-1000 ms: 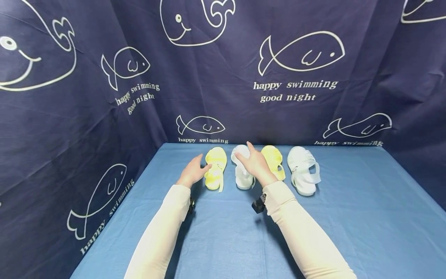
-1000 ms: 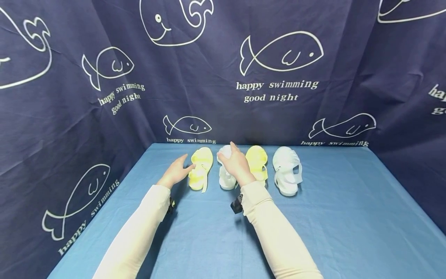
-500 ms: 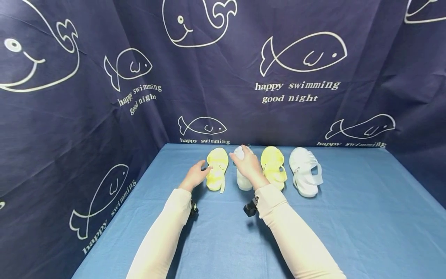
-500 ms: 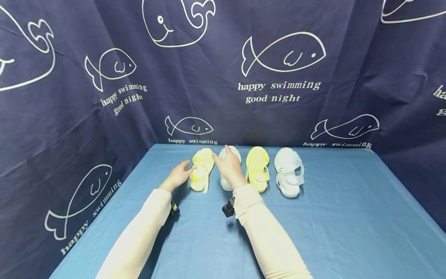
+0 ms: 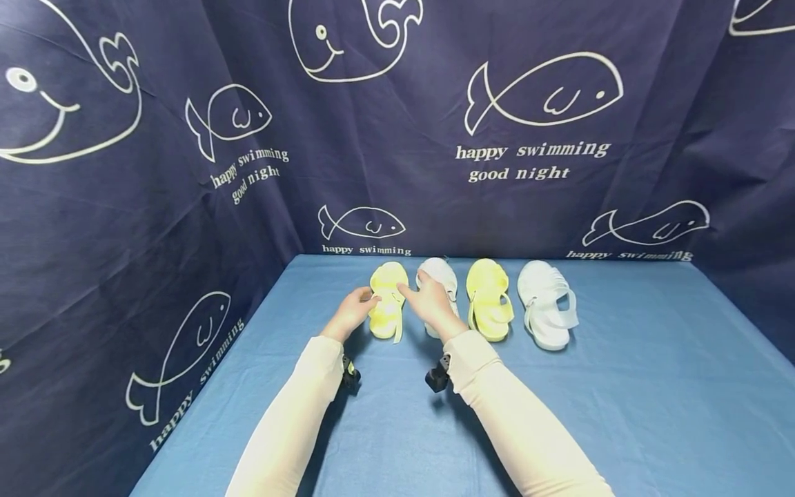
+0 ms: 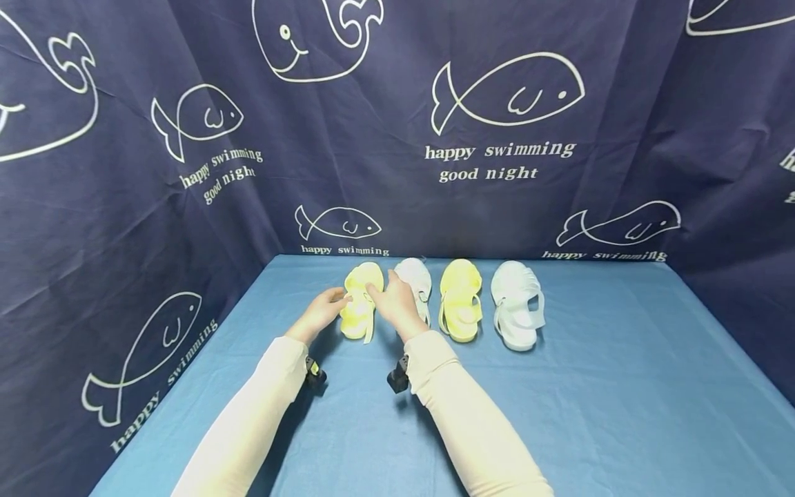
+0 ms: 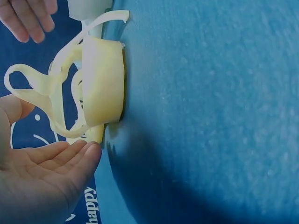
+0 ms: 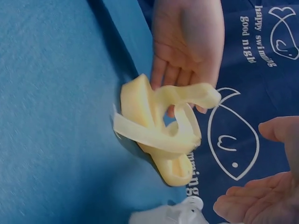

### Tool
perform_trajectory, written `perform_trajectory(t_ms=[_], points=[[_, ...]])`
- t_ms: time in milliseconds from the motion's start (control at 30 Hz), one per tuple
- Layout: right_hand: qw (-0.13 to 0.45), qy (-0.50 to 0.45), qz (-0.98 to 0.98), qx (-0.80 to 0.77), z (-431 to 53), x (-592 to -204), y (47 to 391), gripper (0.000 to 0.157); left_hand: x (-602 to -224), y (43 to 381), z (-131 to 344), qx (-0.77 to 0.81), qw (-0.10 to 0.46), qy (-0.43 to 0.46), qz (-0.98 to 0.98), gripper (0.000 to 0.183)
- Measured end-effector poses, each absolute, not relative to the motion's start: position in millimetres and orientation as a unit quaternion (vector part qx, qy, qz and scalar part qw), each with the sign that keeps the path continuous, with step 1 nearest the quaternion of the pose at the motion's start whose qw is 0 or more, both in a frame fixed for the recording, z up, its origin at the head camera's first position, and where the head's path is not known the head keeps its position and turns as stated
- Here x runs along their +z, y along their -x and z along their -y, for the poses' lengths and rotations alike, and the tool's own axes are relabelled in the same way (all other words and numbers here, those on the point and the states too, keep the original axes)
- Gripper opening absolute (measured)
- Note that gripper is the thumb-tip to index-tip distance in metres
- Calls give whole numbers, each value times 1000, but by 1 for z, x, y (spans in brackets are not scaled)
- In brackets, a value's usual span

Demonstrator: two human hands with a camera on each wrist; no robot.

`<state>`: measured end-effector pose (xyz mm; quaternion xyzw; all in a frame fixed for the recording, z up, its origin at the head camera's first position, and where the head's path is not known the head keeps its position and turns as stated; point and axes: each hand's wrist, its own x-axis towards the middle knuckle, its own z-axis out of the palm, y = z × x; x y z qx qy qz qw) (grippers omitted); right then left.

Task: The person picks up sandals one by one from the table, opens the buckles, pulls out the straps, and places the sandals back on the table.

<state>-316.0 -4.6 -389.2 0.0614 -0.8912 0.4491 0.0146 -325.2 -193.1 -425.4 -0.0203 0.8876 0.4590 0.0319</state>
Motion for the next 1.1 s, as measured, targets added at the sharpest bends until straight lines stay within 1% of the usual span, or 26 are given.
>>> perform_trajectory(t_ms=[167,300,400,633,900,1100], points=[[9,-63,890,451,13,-393,312,70,-424,324,189,472,33,20,-881,58],[15,-83,891,447,19,-395,308,58,-425,324,186,490,36,21,-870,51],[10,-83,888,452,23,-399,307,50,-425,325,185,510,46,25,-859,47],[-8,-83,892,444,28,-411,305,60,-426,325,186,540,69,36,-838,45],[-45,-81,878,469,29,-414,302,50,-429,326,187,554,78,38,-828,46],[-59,-70,866,492,31,-417,298,44,-429,324,186,559,86,50,-823,47]])
